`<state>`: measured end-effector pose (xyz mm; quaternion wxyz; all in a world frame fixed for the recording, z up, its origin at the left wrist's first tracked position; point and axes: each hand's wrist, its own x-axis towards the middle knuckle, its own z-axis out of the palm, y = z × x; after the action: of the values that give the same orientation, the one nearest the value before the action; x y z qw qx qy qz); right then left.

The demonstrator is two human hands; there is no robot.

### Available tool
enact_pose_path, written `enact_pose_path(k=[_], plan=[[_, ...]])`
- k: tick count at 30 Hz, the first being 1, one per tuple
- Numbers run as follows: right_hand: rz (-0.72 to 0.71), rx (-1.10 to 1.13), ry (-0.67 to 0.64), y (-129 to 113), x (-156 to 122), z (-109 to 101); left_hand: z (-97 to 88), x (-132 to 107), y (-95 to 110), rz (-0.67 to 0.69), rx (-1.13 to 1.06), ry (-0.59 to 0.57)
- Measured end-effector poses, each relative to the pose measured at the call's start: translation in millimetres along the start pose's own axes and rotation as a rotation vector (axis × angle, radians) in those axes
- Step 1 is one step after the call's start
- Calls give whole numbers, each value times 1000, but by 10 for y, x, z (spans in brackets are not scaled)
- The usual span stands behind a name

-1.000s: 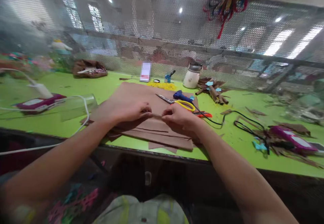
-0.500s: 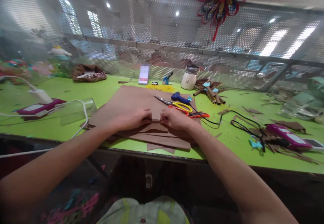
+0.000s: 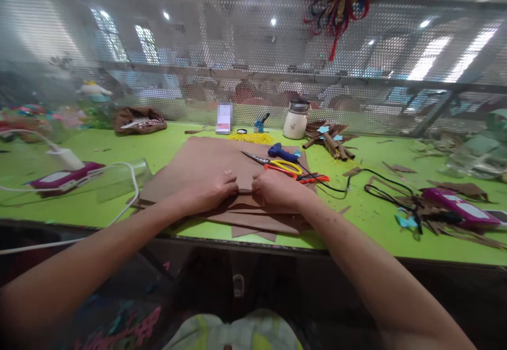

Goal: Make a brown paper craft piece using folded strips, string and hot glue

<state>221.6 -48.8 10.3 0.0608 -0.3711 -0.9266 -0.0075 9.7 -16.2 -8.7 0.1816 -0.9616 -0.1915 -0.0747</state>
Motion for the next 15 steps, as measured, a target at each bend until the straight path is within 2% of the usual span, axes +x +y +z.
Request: enact_pose_path(k=[4,8,15], plan=[[68,17,19,-15,-21,-7,-2,34,-85,-89,-206,-3],[122,84,-13,-16,-15,-13,-11,52,-181,-207,-440,-62],[195,48,-24,-8,-20,22,57,-117,-194,-313,-486,18]])
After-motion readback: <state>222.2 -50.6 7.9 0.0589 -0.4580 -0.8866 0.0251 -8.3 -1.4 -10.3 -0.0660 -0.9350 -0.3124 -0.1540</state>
